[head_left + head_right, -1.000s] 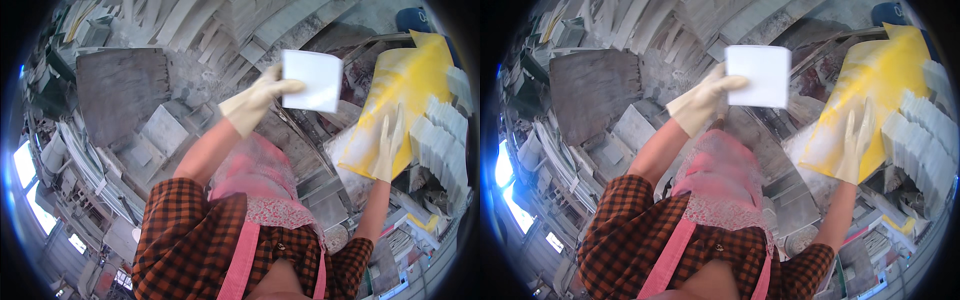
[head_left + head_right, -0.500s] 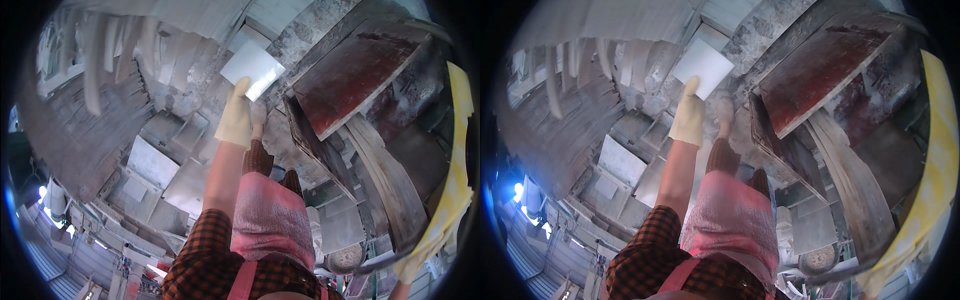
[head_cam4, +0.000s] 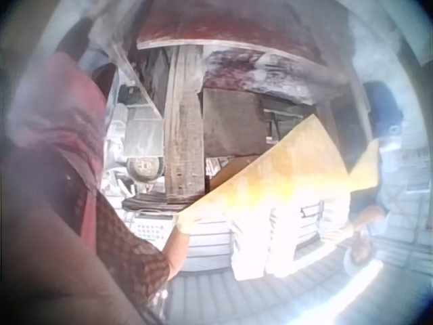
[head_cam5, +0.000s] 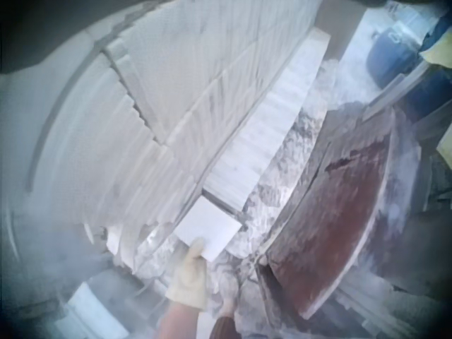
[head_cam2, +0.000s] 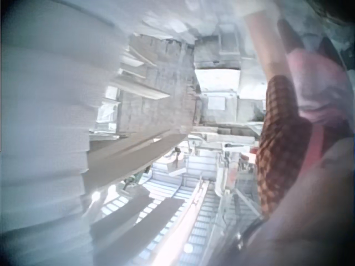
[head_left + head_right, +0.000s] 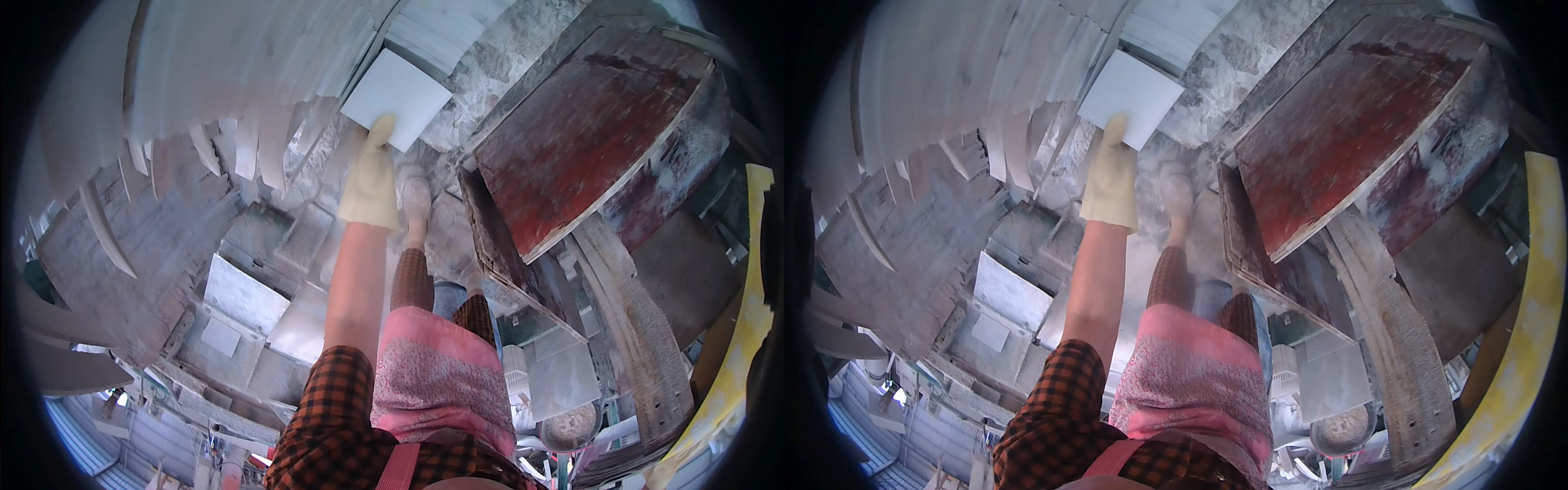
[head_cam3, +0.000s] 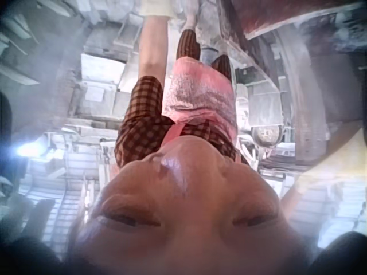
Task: The person repeatedly picks up white rectangular tiles from a yellow tray, wipes them with gloved hands, and stacks them on a nearby rack. The worker handles tiles one at a time, occasionally adjusting their position before placing them in the stack.
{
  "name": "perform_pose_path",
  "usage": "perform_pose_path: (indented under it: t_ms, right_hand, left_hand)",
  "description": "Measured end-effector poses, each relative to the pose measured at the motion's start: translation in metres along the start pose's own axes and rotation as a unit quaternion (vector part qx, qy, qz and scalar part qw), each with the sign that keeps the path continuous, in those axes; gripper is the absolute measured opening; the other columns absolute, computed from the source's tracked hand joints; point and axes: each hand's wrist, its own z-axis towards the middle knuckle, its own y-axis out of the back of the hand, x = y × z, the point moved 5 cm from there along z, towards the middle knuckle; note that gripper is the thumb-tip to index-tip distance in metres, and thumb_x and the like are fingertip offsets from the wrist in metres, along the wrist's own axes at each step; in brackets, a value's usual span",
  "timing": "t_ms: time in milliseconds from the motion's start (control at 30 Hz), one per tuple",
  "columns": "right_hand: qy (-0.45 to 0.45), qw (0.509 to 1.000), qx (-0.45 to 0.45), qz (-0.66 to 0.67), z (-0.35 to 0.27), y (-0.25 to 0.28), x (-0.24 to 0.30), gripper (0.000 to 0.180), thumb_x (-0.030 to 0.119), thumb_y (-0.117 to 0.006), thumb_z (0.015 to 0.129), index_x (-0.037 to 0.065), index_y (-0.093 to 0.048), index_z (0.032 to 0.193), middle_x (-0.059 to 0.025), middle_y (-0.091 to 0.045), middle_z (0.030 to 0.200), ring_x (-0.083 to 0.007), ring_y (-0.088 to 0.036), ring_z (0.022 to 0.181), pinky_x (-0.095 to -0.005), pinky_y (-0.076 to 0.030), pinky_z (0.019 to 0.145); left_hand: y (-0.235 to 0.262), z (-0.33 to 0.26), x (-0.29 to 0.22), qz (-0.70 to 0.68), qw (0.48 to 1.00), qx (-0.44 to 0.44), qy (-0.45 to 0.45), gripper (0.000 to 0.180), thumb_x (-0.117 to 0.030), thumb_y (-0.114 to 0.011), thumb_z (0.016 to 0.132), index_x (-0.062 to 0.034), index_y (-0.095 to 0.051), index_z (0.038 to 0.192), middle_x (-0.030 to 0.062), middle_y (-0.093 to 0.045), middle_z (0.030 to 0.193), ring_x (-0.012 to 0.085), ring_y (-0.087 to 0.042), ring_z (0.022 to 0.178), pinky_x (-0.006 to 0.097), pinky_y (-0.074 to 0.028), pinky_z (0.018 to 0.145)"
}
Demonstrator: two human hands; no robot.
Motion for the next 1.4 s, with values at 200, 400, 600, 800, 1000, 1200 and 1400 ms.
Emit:
perform_pose_path:
  t_ms: [200,400,600,800,1000,1200,1400]
  right_hand:
    - [-0.01,1.0,0.001,-0.006,0.0,0.005,0.001,0.064,0.041,-0.035,0.11,0.0,-0.026,0.159,-0.0167,-0.024,0.165,-0.028,-0.024,0.152,-0.0398,-0.019,0.124]
    - [-0.022,1.0,-0.001,-0.006,0.002,0.01,0.0,0.064,0.041,-0.035,0.11,0.0,-0.025,0.159,-0.0174,-0.024,0.165,-0.0287,-0.025,0.152,-0.0402,-0.02,0.124]
    - [-0.026,1.0,0.006,-0.003,0.004,0.014,-0.002,0.065,0.041,-0.036,0.11,-0.001,-0.024,0.159,-0.0181,-0.025,0.165,-0.0293,-0.026,0.151,-0.0406,-0.021,0.123]
    - [-0.022,1.0,0.002,0.008,0.006,0.023,-0.001,0.066,0.041,-0.036,0.11,-0.001,-0.024,0.159,-0.0188,-0.025,0.164,-0.03,-0.026,0.151,-0.041,-0.021,0.123]
    - [-0.018,1.0,0.003,0.016,0.005,0.031,-0.001,0.066,0.041,-0.037,0.11,-0.002,-0.023,0.158,-0.0195,-0.025,0.164,-0.0307,-0.027,0.15,-0.0414,-0.022,0.123]
    - [-0.008,1.0,-0.001,0.013,0.01,0.036,0.001,0.067,0.041,-0.037,0.11,-0.002,-0.023,0.158,-0.0202,-0.025,0.164,-0.0313,-0.028,0.15,-0.0418,-0.022,0.122]
    - [0.001,1.0,-0.01,0.01,0.003,0.048,0.009,0.068,0.041,-0.038,0.109,-0.003,-0.022,0.158,-0.0209,-0.026,0.163,-0.032,-0.029,0.149,-0.0422,-0.023,0.122]
  left_hand:
    - [-0.009,0.004,-0.006,-0.002,1.0,0.003,-0.008,0.075,-0.039,-0.069,0.094,0.0036,-0.042,0.148,0.0146,-0.052,0.145,0.0252,-0.048,0.136,0.036,-0.031,0.118]
    - [-0.007,0.028,-0.02,0.014,1.0,0.019,0.001,0.072,-0.039,-0.068,0.095,0.0037,-0.042,0.148,0.0149,-0.052,0.145,0.0253,-0.048,0.136,0.036,-0.031,0.118]
    - [0.007,0.044,-0.019,0.083,0.991,0.009,0.105,0.06,-0.031,-0.057,0.104,0.0047,-0.038,0.149,0.017,-0.048,0.149,0.0272,-0.045,0.139,0.038,-0.035,0.118]
    - [-0.002,0.043,-0.032,0.017,0.981,0.005,0.194,0.057,-0.027,-0.051,0.106,0.0043,-0.034,0.15,0.0188,-0.043,0.152,0.03,-0.042,0.141,0.039,-0.035,0.119]
    - [-0.007,0.046,-0.046,0.284,0.924,-0.017,0.256,0.054,-0.032,-0.045,0.107,0.0003,-0.037,0.149,0.0143,-0.043,0.154,0.0289,-0.035,0.145,0.042,-0.031,0.121]
    - [-0.012,0.052,-0.052,0.755,0.637,0.128,0.087,0.05,-0.034,-0.041,0.106,-0.005,-0.043,0.146,0.0102,-0.047,0.152,0.0254,-0.038,0.143,0.044,-0.032,0.118]
    - [-0.002,0.063,-0.06,0.561,0.795,0.095,0.21,0.044,-0.032,-0.045,0.102,-0.0036,-0.053,0.135,0.015,-0.061,0.135,0.0294,-0.056,0.124,0.042,-0.046,0.103]
